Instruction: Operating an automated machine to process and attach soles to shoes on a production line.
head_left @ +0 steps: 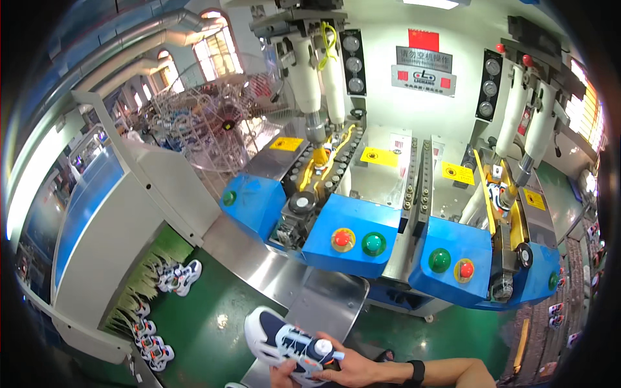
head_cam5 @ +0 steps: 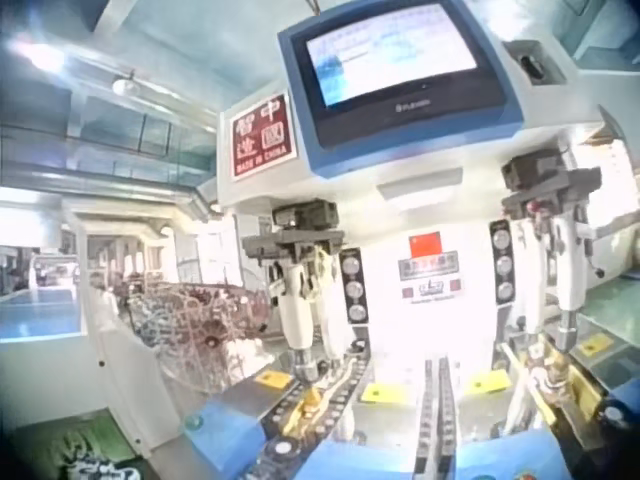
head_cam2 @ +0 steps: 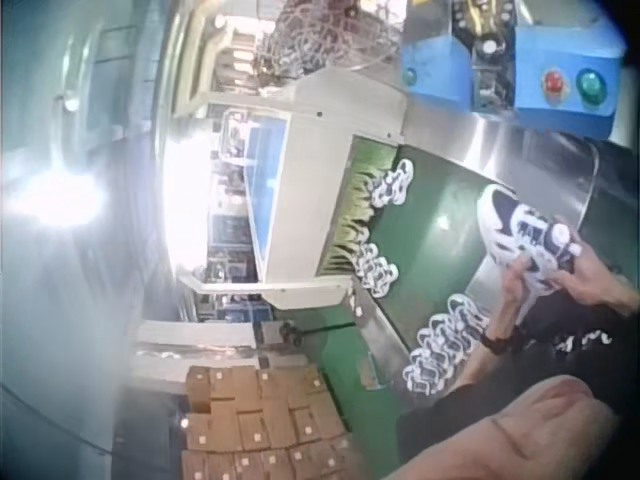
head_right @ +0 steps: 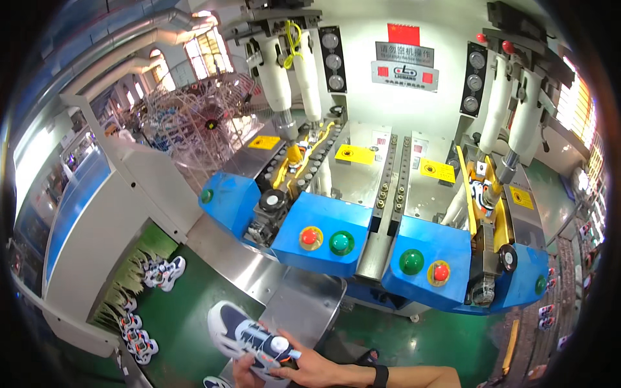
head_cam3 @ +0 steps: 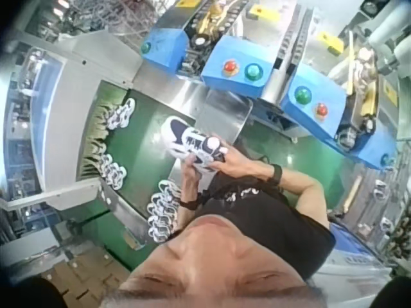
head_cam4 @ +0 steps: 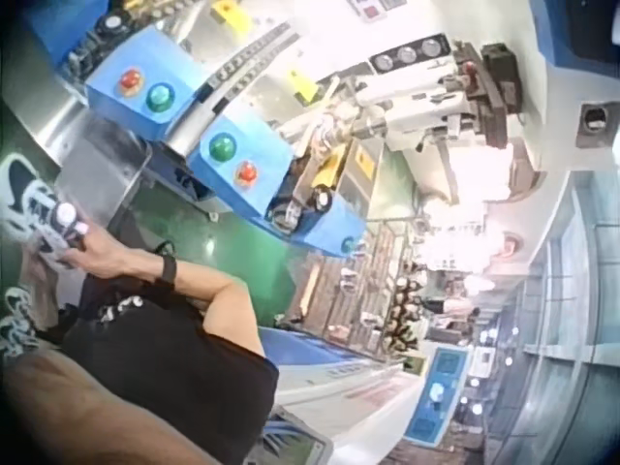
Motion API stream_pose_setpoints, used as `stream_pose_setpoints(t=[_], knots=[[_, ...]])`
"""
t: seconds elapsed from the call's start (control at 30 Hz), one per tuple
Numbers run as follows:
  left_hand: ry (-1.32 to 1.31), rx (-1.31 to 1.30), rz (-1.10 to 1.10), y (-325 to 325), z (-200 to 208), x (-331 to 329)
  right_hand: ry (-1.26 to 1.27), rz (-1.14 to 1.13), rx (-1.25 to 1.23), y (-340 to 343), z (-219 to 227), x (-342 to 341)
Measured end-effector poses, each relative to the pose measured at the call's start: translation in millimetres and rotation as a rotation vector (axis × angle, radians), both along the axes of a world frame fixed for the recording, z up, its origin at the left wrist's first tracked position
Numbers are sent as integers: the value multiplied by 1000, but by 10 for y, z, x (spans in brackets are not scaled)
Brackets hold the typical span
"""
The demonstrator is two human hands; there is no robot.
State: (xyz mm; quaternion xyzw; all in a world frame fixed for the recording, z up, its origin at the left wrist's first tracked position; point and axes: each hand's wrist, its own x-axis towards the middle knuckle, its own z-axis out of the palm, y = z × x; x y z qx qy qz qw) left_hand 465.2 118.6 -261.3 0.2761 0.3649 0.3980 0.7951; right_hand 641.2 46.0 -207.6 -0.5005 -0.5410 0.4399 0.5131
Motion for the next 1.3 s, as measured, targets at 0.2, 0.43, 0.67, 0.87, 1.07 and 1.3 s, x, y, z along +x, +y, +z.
stream_pose_setpoints(t=[0.2,0.43,0.67,0.87,1.07,1.3], knots=[[-172,68,-286,379,242,500,1,-110,-90,90,27,319],[410,468,77,496,-7,473,489,-245,-475,203,-123,569],[1324,32,413,-22,-1260,-88,544,-189,-318,326,220,551],[1191,29,557,-117,-1218,-323,345,73,-452,273,339,541],[1389,45,673,-518,-1623,-1405,421,136,-485,278,380,577],[1552,595,688,-219,-486,-557,562,59,-332,123,428,1008]])
